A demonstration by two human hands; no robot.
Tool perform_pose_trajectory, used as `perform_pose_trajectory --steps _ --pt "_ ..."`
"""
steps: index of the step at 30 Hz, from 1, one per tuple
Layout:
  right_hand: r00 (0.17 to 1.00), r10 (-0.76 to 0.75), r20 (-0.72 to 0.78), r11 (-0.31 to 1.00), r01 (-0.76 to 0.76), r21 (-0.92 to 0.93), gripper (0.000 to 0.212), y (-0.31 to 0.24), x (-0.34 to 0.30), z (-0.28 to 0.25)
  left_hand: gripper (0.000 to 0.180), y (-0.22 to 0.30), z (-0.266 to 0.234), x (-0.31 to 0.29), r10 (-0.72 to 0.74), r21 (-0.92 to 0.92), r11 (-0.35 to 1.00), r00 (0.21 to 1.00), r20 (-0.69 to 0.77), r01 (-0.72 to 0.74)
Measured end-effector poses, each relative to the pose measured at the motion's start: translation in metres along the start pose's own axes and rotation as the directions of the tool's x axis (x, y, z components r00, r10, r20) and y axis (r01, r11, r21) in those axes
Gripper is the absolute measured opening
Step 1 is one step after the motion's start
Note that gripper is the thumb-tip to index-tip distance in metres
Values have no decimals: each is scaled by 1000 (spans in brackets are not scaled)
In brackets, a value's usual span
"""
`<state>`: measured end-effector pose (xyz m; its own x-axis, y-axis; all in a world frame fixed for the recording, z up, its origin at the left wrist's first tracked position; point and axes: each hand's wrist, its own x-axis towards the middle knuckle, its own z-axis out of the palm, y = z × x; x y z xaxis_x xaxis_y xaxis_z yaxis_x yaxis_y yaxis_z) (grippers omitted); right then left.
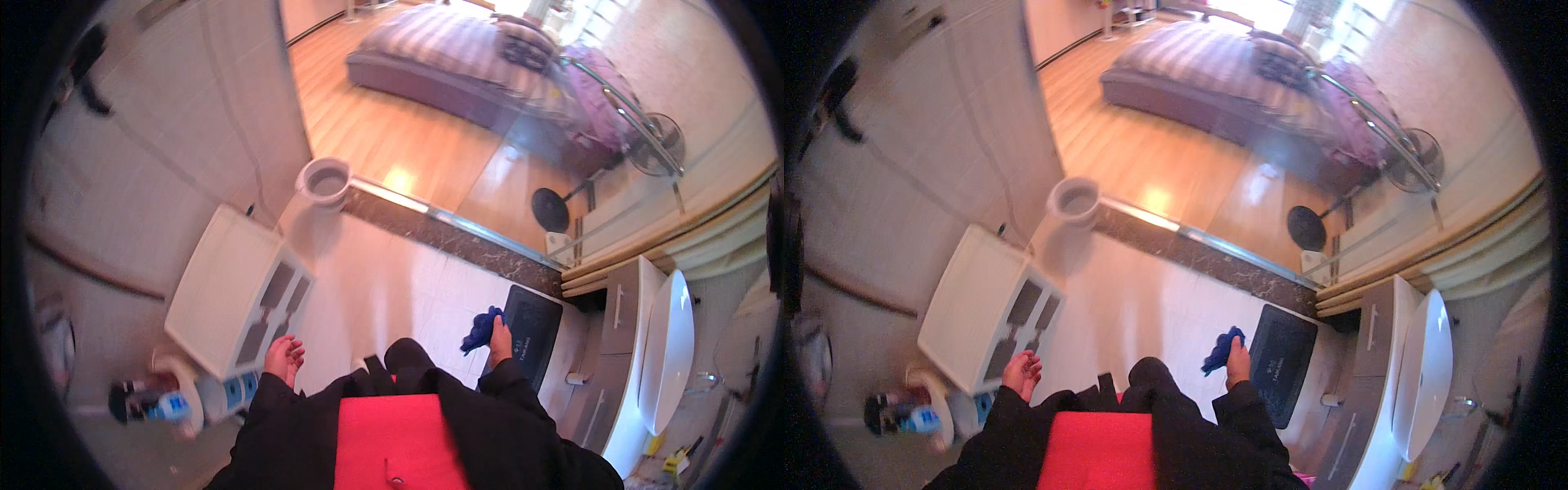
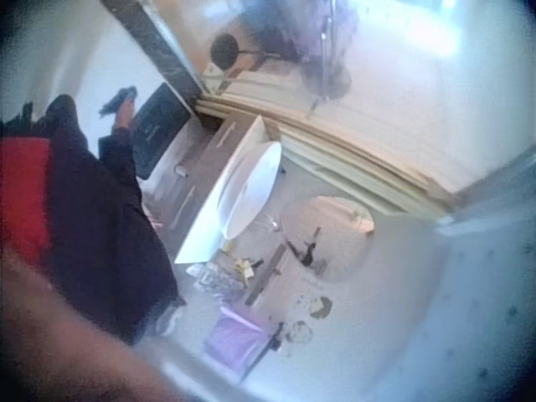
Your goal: The person wipes the top of a white plastic storage bin with a blue cloth, then wipes a gray fabric storage bag placed on the bin. The person then walks to a closet area and wipes the inside of a white storage drawer with the same cloth.
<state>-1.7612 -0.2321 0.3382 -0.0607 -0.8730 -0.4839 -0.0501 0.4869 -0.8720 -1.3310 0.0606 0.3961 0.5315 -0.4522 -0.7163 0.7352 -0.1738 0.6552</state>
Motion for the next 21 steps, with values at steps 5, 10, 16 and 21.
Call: perform_pose_trajectory --steps 5,10,16,21 --pt "990 122 72 984 -111 -140 54 -41 67 56 24 57 123 81 -62 163 986 967 246 21" --pt "924 -49 380 769 277 -576 52 -114 126 158 26 88 230 126 -162 328 944 927 339 45" --pt "492 -500 713 517 830 -210 23 -235 159 253 40 133 314 178 120 618 559 792 599 -553" --pt "526 -537 659 615 779 -121 18 -310 218 346 38 173 364 224 36 635 655 856 515 -409"
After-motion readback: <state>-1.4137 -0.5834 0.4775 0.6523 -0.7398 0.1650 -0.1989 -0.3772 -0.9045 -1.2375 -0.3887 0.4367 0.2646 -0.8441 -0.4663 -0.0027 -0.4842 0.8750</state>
